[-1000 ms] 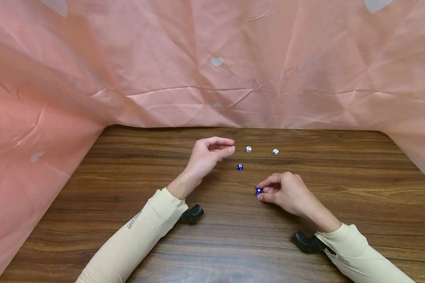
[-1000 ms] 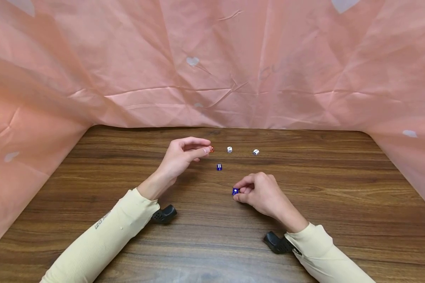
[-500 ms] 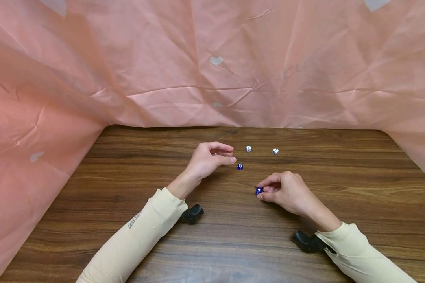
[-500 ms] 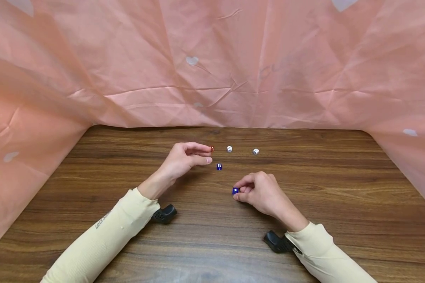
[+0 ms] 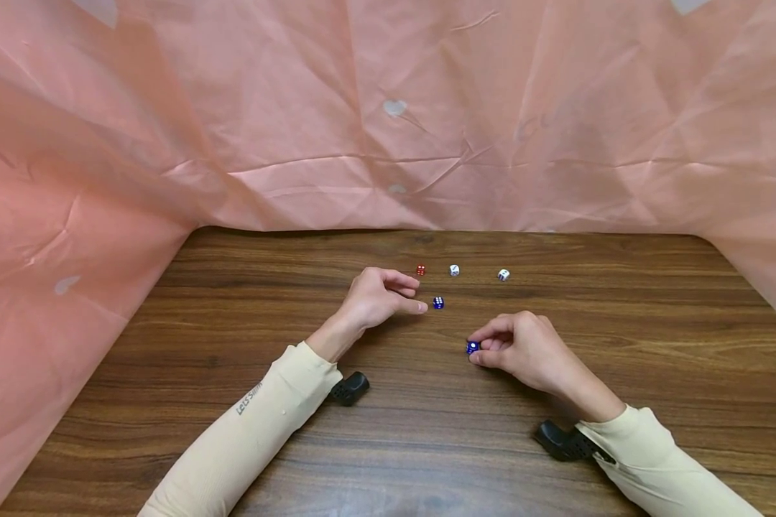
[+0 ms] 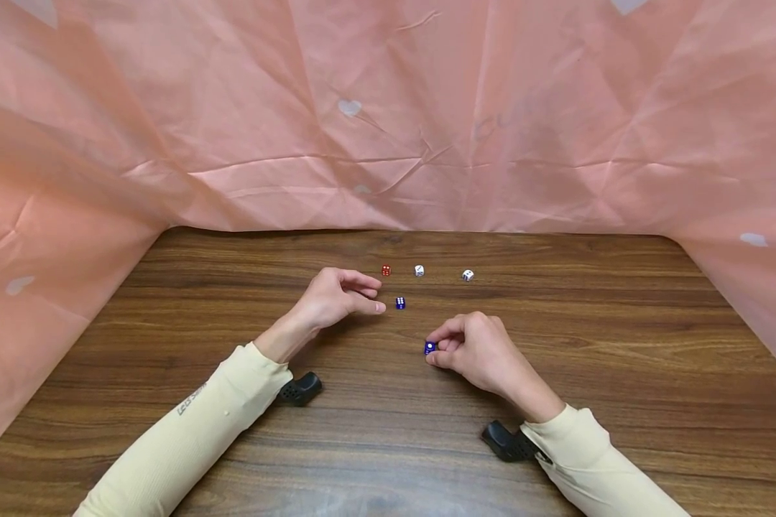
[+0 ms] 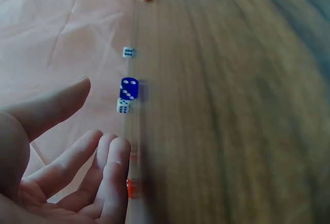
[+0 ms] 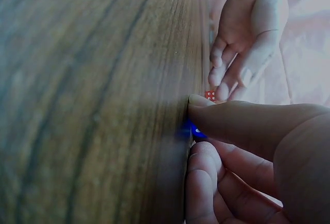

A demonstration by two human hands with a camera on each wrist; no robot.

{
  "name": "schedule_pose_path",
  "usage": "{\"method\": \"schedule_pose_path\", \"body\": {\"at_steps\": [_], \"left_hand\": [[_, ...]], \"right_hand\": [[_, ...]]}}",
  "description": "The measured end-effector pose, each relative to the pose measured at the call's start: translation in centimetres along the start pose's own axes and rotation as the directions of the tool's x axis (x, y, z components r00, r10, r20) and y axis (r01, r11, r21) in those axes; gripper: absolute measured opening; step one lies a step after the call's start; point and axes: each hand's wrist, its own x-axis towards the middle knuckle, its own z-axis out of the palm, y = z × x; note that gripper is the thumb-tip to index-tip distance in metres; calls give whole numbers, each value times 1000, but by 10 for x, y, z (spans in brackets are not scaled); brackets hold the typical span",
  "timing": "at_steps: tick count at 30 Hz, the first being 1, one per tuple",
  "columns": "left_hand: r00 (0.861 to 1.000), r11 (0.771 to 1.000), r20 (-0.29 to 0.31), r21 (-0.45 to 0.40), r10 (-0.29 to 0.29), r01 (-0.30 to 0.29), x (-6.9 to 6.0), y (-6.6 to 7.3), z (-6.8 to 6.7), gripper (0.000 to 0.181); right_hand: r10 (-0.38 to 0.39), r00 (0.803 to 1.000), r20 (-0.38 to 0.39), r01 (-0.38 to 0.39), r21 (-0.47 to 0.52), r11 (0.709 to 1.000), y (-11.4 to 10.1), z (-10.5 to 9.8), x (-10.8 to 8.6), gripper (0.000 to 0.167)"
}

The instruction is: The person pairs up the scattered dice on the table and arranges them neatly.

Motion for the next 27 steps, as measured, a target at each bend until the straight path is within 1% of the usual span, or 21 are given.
{"method": "schedule_pose_path", "body": {"at_steps": [5, 9, 19, 27], "left_hand": [[1000, 999, 13, 42, -23, 22, 3, -3, 1, 37], [1000, 997, 14, 74, -25, 24, 4, -5, 2, 32], [1000, 991, 5, 128, 26, -26, 4, -7, 9, 28], [999, 988, -24, 149, 34, -30, 4, -8, 13, 26]], "right_hand": [[0, 1000, 2, 0, 2, 1000, -1, 0, 0, 14], [4, 1000, 4, -4, 4, 1000, -1, -1, 0, 14], [14, 1000, 14, -14, 12, 1000, 0, -1, 0, 14], [5, 1000, 13, -5, 10, 1000, 0, -1, 1, 14]]}}
